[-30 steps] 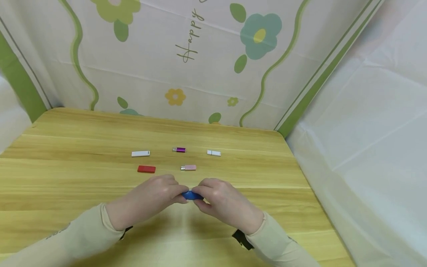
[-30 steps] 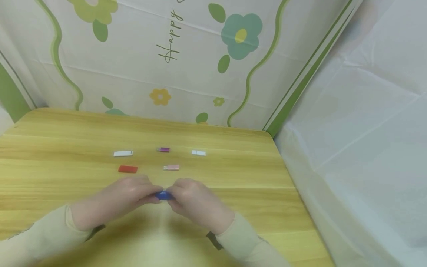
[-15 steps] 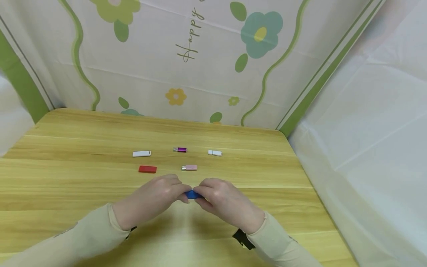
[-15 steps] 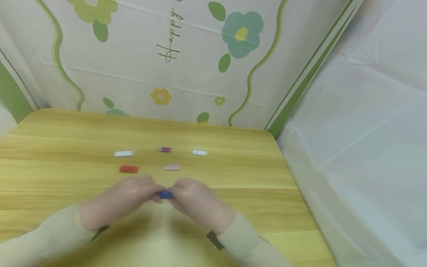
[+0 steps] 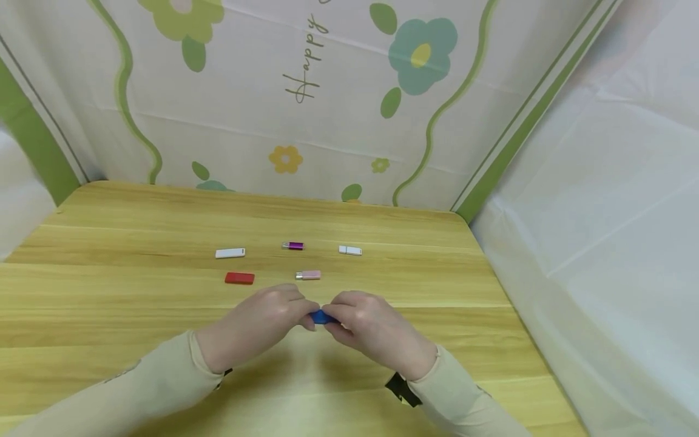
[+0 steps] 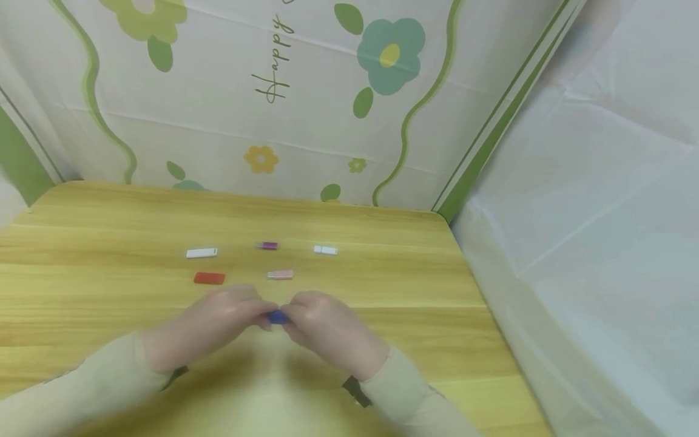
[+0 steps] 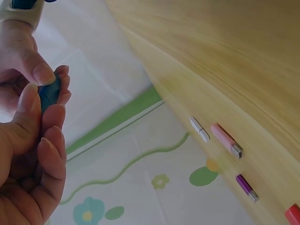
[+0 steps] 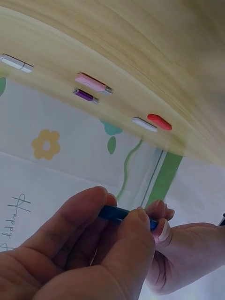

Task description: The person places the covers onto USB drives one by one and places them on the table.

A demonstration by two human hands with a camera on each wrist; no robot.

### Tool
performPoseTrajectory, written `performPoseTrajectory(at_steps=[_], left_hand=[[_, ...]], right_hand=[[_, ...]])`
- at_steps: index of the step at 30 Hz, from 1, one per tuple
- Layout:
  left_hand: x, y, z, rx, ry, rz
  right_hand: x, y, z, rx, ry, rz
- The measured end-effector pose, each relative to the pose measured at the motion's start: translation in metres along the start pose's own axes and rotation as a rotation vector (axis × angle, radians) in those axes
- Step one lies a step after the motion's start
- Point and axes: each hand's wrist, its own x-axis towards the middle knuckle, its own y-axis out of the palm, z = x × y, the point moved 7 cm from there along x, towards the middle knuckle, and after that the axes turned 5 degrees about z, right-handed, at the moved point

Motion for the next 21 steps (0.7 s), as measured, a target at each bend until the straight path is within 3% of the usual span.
performPoseTrajectory(at_steps=[7, 15, 17, 21], left_hand=[[0.004, 0.003, -0.001, 0.017, -0.002, -0.002], [0.010, 0.012, -0.001, 0.005, -0.001, 0.013], [0.013, 0.020, 0.001, 0.001, -0.019, 0.042], [0.023, 0.043, 0.011, -0.051, -0.119, 0.182]], right_hand=[[-0.004, -0.002, -0.004, 0.034, 0.005, -0.043], [-0.009, 0.001, -0.011, 0.052, 0.034, -0.009], [-0.012, 0.004, -0.016, 0.076, 0.055, 0.013], [-0.021, 0.013, -0.031, 0.133, 0.120, 0.071]])
